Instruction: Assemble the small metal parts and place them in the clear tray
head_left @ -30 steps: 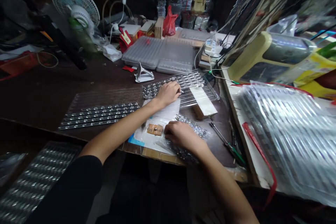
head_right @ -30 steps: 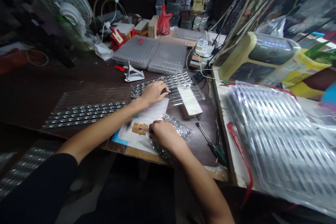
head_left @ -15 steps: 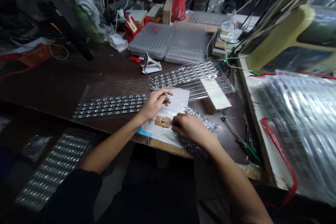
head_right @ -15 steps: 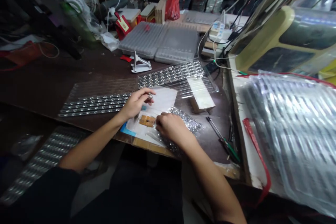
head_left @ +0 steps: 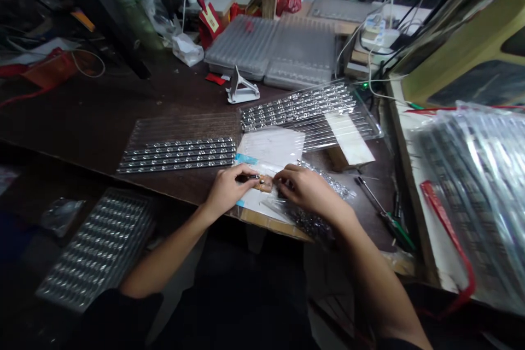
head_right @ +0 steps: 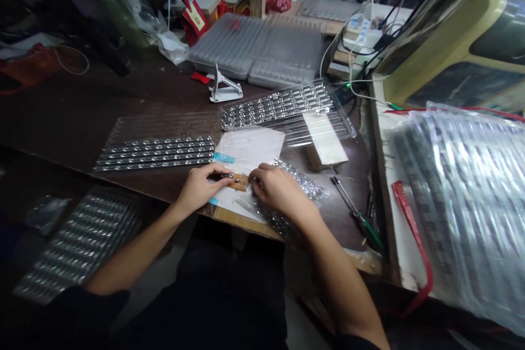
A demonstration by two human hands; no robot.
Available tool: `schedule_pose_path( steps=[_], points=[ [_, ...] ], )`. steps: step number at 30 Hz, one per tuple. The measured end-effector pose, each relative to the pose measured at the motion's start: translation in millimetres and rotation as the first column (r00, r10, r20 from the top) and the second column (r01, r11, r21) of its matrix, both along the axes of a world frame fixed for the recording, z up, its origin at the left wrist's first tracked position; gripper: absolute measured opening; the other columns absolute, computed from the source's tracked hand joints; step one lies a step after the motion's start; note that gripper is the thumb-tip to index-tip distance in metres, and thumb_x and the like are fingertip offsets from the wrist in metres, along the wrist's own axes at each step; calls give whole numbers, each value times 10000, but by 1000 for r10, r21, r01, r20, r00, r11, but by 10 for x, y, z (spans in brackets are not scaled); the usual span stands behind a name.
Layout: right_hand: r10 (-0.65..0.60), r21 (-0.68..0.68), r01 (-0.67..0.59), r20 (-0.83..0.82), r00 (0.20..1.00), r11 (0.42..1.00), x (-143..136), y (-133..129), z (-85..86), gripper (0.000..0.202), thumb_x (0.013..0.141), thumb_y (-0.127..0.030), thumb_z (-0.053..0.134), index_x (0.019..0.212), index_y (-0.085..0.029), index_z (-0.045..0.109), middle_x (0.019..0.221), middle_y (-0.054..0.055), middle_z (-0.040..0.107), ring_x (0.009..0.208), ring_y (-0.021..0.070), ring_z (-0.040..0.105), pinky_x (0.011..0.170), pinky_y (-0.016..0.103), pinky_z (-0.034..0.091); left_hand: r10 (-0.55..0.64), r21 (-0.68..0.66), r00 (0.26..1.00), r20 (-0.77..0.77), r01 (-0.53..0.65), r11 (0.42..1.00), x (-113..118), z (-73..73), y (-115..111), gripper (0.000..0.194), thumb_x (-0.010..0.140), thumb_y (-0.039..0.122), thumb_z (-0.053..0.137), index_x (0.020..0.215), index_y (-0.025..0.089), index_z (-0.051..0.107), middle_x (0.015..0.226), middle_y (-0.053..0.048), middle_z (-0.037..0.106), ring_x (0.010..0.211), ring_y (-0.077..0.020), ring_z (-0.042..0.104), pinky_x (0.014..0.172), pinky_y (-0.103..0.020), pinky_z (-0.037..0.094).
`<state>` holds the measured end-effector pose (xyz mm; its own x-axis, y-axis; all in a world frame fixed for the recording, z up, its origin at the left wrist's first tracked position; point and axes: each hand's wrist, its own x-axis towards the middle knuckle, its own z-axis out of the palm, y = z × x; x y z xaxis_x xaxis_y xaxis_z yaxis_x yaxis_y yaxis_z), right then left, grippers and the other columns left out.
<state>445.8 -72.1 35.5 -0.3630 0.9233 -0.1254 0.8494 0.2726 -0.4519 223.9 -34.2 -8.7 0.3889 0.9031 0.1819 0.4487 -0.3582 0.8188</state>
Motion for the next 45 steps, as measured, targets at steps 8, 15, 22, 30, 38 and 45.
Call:
schedule_pose_path(
  steps=[8, 15, 22, 30, 38, 45],
  points=[
    [12, -87, -7, 53, 999, 996, -2, 0, -24, 157, 889, -196, 604, 944, -226, 748, 932, 70, 756, 824, 217, 691, 688, 267, 449, -29, 42, 999, 34, 27, 999, -19, 4, -31, 174, 884, 265, 664, 1022, 225, 764, 1048, -39, 773, 984, -194, 726, 908, -305, 563],
    [0, -55, 3, 49, 999, 998, -50, -17, -31, 207, 832, -136, 617, 974, -220, 743, 946, 65, 749, 800, 214, 686, 668, 264, 435, -33, 72, 999, -32, 36, 997, -24, 39, -56, 112, 847, 243, 687, 940, 213, 742, 978, -46, 775, 917, -200, 720, 857, -311, 565],
    [16, 60, -8, -125, 992, 998, 3, 6, -30, 259, 965, -148, 461, 1083, -175, 689, 1030, 83, 643, 873, 174, 632, 789, 258, 457, -76, 144, 995, -69, 85, 986, -20, 13, -52, 98, 845, 185, 689, 917, 217, 746, 957, -44, 773, 907, -199, 704, 872, -335, 544],
    [-74, 42, 85, -210, 975, 996, -90, 64, -142, 226, 980, -170, 464, 1065, -151, 672, 986, 80, 680, 878, 181, 626, 803, 275, 462, -107, 187, 990, -89, 122, 975, -21, -5, -70, 90, 867, 203, 676, 926, 226, 739, 970, -43, 765, 913, -203, 683, 879, -350, 531],
    [-12, 34, 20, -225, 974, 999, -306, 39, -188, 274, 960, -161, 483, 1040, -164, 745, 993, 73, 687, 838, 147, 645, 791, 234, 474, 116, 183, 987, -113, -94, 979, -79, 24, -71, 107, 902, 208, 606, 978, 223, 679, 1010, -37, 738, 981, -210, 652, 898, -349, 503],
    [71, 137, -84, 94, 993, 987, -424, -36, -190, 250, 962, -130, 476, 1071, -141, 701, 988, 110, 663, 904, 210, 611, 804, 304, 465, 23, 187, 963, -267, 29, 982, -99, -25, -87, 112, 899, 206, 605, 989, 225, 669, 1013, -37, 726, 981, -231, 622, 889, -369, 484]
  ],
)
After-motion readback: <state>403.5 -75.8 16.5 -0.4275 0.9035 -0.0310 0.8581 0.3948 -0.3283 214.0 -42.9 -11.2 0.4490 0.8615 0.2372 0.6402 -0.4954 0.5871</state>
